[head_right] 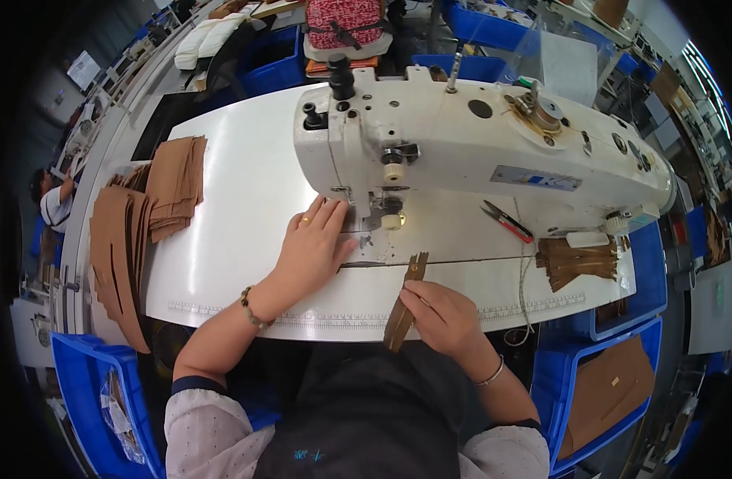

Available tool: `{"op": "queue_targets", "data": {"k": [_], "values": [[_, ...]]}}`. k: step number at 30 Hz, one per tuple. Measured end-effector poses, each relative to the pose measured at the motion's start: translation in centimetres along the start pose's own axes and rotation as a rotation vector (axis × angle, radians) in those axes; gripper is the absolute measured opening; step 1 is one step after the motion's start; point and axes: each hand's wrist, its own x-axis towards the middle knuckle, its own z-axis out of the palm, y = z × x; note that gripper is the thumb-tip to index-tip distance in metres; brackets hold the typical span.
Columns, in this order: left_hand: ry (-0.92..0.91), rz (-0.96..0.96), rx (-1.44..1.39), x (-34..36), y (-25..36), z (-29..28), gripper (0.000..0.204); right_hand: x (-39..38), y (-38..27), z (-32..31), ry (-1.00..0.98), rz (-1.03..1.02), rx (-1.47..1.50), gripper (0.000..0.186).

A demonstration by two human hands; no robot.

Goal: Sewing a zipper and a label tag onto a leather component using an industrial sewing machine.

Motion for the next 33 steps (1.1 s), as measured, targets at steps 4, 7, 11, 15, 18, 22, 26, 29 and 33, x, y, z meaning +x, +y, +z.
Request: {"op": "queue_targets", "data": {"k": [4, 7, 11, 15, 18, 22, 26, 29, 33], "values": [[-0.039, 0.076, -0.003, 0.6, -0.3, 0.8, 0.051, 0.4, 0.3, 1.4, -0.053, 0.046, 0.008, 0.029], [0.009, 0.109, 0.228, 0.0, -1.3, 0.3, 0.051, 0.4, 0.4, 1.5, -0.078, 0.064, 0.002, 0.03], [0.023, -0.06, 0.368, 0.8, -3.9, -0.8, 0.054, 0.3, 0.3, 1.6, -0.105, 0.087, -0.006, 0.033], [0.043, 0.069, 0.205, 0.1, -2.9, -0.3, 0.054, 0.4, 0.3, 1.6, -0.111, 0.078, -0.002, 0.034], [0.019, 0.117, 0.015, 0.2, -1.5, 0.8, 0.053, 0.4, 0.3, 1.6, -0.124, 0.085, 0.0, 0.035], [0.076, 0.139, 0.082, 0.7, -0.9, 1.6, 0.048, 0.4, 0.2, 1.5, -0.145, 0.096, -0.004, 0.037], [0.093, 0.216, 0.268, 0.8, -0.1, 1.6, 0.044, 0.5, 0.2, 1.5, -0.135, 0.104, -0.009, 0.037], [0.051, 0.187, 0.274, 1.1, 0.4, 1.7, 0.043, 0.4, 0.1, 1.5, -0.145, 0.125, -0.006, 0.037], [0.009, 0.175, 0.254, 3.3, -1.5, 1.9, 0.044, 0.1, 0.2, 1.4, -0.146, 0.126, -0.019, 0.037]]}}
